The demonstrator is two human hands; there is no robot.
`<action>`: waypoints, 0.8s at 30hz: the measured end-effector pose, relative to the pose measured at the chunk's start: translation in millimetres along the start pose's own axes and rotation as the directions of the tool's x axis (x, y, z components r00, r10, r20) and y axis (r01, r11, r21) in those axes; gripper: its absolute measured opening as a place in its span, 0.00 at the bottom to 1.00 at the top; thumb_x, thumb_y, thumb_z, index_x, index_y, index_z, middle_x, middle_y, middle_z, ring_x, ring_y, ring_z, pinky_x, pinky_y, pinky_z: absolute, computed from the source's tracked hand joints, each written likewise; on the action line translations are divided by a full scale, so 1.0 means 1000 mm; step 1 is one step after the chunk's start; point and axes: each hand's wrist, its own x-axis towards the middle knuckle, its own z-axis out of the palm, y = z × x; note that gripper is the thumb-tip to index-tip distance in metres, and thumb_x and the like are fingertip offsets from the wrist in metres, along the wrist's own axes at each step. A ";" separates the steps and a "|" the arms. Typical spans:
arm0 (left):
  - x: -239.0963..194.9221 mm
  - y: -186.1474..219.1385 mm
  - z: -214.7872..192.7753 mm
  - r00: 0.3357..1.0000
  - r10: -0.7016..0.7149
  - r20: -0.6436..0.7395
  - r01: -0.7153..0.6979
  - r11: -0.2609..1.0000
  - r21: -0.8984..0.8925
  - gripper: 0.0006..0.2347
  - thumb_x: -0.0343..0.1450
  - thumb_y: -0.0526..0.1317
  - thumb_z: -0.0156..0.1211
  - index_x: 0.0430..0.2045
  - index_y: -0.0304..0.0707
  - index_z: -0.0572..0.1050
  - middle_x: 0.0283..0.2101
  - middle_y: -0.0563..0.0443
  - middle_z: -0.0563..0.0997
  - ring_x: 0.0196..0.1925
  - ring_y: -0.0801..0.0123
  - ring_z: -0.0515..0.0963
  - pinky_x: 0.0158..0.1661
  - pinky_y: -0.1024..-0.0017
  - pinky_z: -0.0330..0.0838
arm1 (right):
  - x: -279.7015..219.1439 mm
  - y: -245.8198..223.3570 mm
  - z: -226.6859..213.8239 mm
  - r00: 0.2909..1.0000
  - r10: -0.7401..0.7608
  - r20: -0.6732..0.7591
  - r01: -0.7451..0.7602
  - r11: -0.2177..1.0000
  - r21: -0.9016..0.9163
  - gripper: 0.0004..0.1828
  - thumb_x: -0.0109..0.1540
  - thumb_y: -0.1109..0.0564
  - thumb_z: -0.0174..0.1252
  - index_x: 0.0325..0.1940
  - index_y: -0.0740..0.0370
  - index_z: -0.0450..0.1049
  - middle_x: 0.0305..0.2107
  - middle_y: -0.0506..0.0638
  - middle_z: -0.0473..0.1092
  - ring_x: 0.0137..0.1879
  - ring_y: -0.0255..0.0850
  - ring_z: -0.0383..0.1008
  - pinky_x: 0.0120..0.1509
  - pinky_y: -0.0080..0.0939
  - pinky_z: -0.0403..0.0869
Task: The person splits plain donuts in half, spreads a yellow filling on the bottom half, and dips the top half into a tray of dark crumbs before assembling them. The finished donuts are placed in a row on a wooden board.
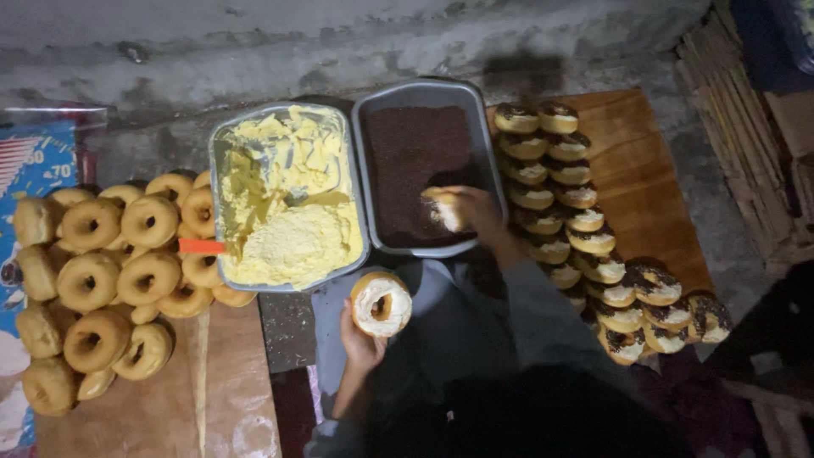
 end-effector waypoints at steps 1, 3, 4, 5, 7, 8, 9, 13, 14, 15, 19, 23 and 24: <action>0.001 0.003 0.001 1.000 -0.001 -0.025 0.001 1.000 -0.002 0.23 0.81 0.54 0.41 0.52 0.31 0.74 0.47 0.43 0.82 0.51 0.54 0.81 0.55 0.53 0.75 | -0.014 0.000 -0.022 0.983 0.154 0.103 -0.183 0.897 0.403 0.20 0.66 0.51 0.54 0.57 0.66 0.75 0.41 0.57 0.76 0.45 0.48 0.76 0.50 0.50 0.76; 0.000 0.011 0.003 0.997 -0.012 -0.071 0.012 1.000 -0.003 0.23 0.80 0.54 0.40 0.54 0.32 0.73 0.49 0.42 0.82 0.53 0.54 0.80 0.56 0.52 0.74 | -0.055 0.018 -0.056 0.994 0.045 0.096 -0.104 0.603 0.791 0.20 0.66 0.53 0.53 0.57 0.70 0.70 0.47 0.55 0.75 0.52 0.46 0.76 0.57 0.48 0.77; -0.001 0.014 0.006 0.999 0.005 -0.038 -0.005 1.000 0.006 0.23 0.80 0.54 0.40 0.55 0.32 0.73 0.51 0.42 0.82 0.54 0.54 0.80 0.58 0.52 0.72 | -0.081 0.030 -0.080 0.996 0.084 0.009 -0.054 0.556 0.829 0.19 0.68 0.53 0.52 0.57 0.69 0.70 0.47 0.55 0.74 0.52 0.46 0.76 0.57 0.48 0.77; -0.002 0.019 0.008 1.000 0.021 -0.005 -0.021 1.000 0.015 0.23 0.81 0.53 0.40 0.55 0.31 0.73 0.53 0.41 0.81 0.56 0.53 0.80 0.60 0.51 0.71 | -0.104 0.044 -0.098 0.989 0.128 -0.077 0.001 0.510 0.860 0.17 0.69 0.52 0.52 0.57 0.67 0.70 0.47 0.54 0.74 0.51 0.46 0.75 0.57 0.49 0.77; -0.007 0.026 0.009 1.000 -0.002 -0.007 0.002 1.000 -0.004 0.24 0.81 0.54 0.39 0.56 0.32 0.73 0.55 0.41 0.81 0.58 0.52 0.79 0.62 0.49 0.69 | -0.152 0.068 -0.143 0.948 0.167 -0.271 0.139 0.550 0.824 0.18 0.67 0.56 0.49 0.58 0.66 0.71 0.45 0.54 0.74 0.48 0.45 0.75 0.53 0.48 0.78; -0.009 0.031 0.008 0.999 -0.035 -0.040 0.034 0.999 -0.029 0.24 0.79 0.55 0.38 0.57 0.34 0.73 0.55 0.42 0.81 0.58 0.52 0.79 0.61 0.48 0.68 | -0.172 0.077 -0.169 0.907 0.174 -0.383 0.208 0.604 0.769 0.19 0.65 0.58 0.48 0.59 0.66 0.71 0.44 0.54 0.74 0.46 0.44 0.75 0.50 0.47 0.78; -0.011 0.032 0.007 0.999 -0.030 -0.036 0.029 0.999 -0.018 0.25 0.80 0.56 0.39 0.57 0.34 0.73 0.55 0.42 0.81 0.58 0.51 0.79 0.62 0.47 0.68 | -0.191 0.084 -0.197 0.854 0.170 -0.491 0.270 0.663 0.698 0.21 0.64 0.60 0.46 0.60 0.65 0.71 0.43 0.54 0.75 0.45 0.44 0.75 0.48 0.46 0.78; -0.010 0.044 0.003 1.000 0.007 -0.011 -0.007 1.000 -0.008 0.27 0.81 0.59 0.42 0.59 0.31 0.74 0.55 0.39 0.80 0.59 0.47 0.78 0.62 0.45 0.69 | -0.223 0.091 -0.293 0.640 0.109 -0.760 0.361 0.831 0.423 0.22 0.62 0.66 0.45 0.59 0.65 0.72 0.39 0.52 0.75 0.40 0.42 0.75 0.42 0.44 0.77; -0.010 0.044 0.003 1.000 0.016 -0.003 -0.016 1.000 -0.017 0.28 0.82 0.60 0.43 0.60 0.30 0.74 0.55 0.38 0.81 0.59 0.46 0.78 0.62 0.44 0.69 | -0.222 0.091 -0.310 0.595 0.087 -0.799 0.359 0.860 0.362 0.21 0.62 0.67 0.46 0.58 0.65 0.73 0.38 0.52 0.75 0.39 0.41 0.75 0.41 0.43 0.76; -0.010 0.043 0.004 1.000 0.010 -0.024 -0.010 1.000 -0.009 0.29 0.81 0.60 0.44 0.61 0.30 0.74 0.56 0.38 0.80 0.59 0.46 0.78 0.62 0.45 0.69 | -0.221 0.092 -0.323 0.552 0.067 -0.831 0.352 0.885 0.305 0.20 0.62 0.67 0.46 0.57 0.66 0.73 0.37 0.51 0.74 0.39 0.41 0.74 0.41 0.42 0.76; -0.014 0.046 0.027 1.000 -0.003 0.002 0.004 0.997 -0.073 0.28 0.79 0.56 0.48 0.63 0.27 0.71 0.57 0.36 0.78 0.62 0.43 0.77 0.65 0.40 0.68 | -0.195 0.096 -0.343 0.498 0.040 -0.867 0.186 0.971 0.151 0.15 0.63 0.69 0.50 0.53 0.68 0.75 0.32 0.47 0.74 0.34 0.40 0.71 0.36 0.41 0.70; -0.025 0.049 0.056 0.999 -0.047 -0.022 0.048 0.998 0.039 0.31 0.66 0.55 0.51 0.62 0.34 0.69 0.61 0.38 0.77 0.62 0.38 0.76 0.58 0.25 0.64 | -0.189 0.105 -0.341 0.464 -0.021 -0.886 -0.288 0.942 -0.173 0.10 0.61 0.60 0.62 0.45 0.66 0.76 0.26 0.57 0.72 0.32 0.51 0.74 0.38 0.52 0.74; -0.027 0.048 0.057 0.998 -0.062 0.006 0.061 0.997 0.037 0.31 0.66 0.55 0.51 0.62 0.33 0.69 0.61 0.37 0.77 0.62 0.37 0.75 0.58 0.23 0.62 | -0.195 0.106 -0.341 0.434 -0.097 -0.896 -0.539 0.768 -0.344 0.14 0.61 0.53 0.66 0.39 0.69 0.78 0.27 0.64 0.73 0.34 0.57 0.76 0.42 0.54 0.75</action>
